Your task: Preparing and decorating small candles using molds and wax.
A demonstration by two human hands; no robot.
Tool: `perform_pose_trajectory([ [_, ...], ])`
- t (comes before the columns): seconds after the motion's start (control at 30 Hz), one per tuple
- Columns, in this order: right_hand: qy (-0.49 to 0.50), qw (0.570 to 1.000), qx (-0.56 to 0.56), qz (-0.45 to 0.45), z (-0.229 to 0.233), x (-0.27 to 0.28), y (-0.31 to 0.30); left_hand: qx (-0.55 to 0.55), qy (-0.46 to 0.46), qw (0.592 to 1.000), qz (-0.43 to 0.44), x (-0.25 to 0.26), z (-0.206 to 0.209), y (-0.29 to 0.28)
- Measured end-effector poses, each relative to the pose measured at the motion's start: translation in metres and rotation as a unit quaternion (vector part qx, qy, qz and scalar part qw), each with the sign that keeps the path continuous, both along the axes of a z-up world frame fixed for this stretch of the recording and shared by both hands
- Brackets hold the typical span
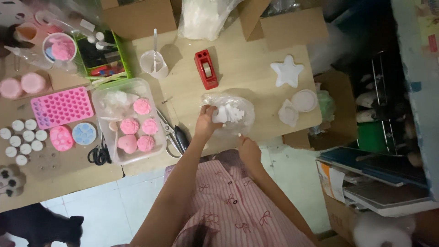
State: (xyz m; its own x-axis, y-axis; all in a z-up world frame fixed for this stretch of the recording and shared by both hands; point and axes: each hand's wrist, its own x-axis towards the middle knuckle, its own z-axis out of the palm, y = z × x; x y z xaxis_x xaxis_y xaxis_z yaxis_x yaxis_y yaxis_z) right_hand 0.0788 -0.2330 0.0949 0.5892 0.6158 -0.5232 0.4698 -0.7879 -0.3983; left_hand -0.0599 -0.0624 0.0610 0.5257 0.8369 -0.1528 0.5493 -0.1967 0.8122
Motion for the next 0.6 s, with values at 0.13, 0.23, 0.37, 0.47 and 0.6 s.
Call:
perform_pose_trajectory([
  [0.13, -0.044, 0.999, 0.018, 0.006, -0.012, 0.012, -0.007, -0.002, -0.010, 1.000, 0.008, 0.000, 0.002, 0.002],
  [0.23, -0.079, 0.997, 0.014, 0.004, -0.007, 0.020, -0.006, 0.017, -0.043, 0.999, 0.004, 0.001, 0.005, -0.001],
  [0.37, -0.045, 0.999, -0.007, 0.010, 0.019, 0.022, 0.000, 0.042, 0.038, 0.998, 0.017, 0.009, 0.028, -0.017],
  [0.47, -0.032, 0.999, 0.004, 0.020, 0.021, 0.014, -0.001, 0.096, 0.159, 0.982, 0.021, 0.025, 0.034, -0.024],
  [0.6, -0.024, 0.999, -0.009, 0.026, 0.005, 0.005, -0.010, 0.108, 0.251, 0.962, 0.022, 0.039, 0.001, -0.026],
])
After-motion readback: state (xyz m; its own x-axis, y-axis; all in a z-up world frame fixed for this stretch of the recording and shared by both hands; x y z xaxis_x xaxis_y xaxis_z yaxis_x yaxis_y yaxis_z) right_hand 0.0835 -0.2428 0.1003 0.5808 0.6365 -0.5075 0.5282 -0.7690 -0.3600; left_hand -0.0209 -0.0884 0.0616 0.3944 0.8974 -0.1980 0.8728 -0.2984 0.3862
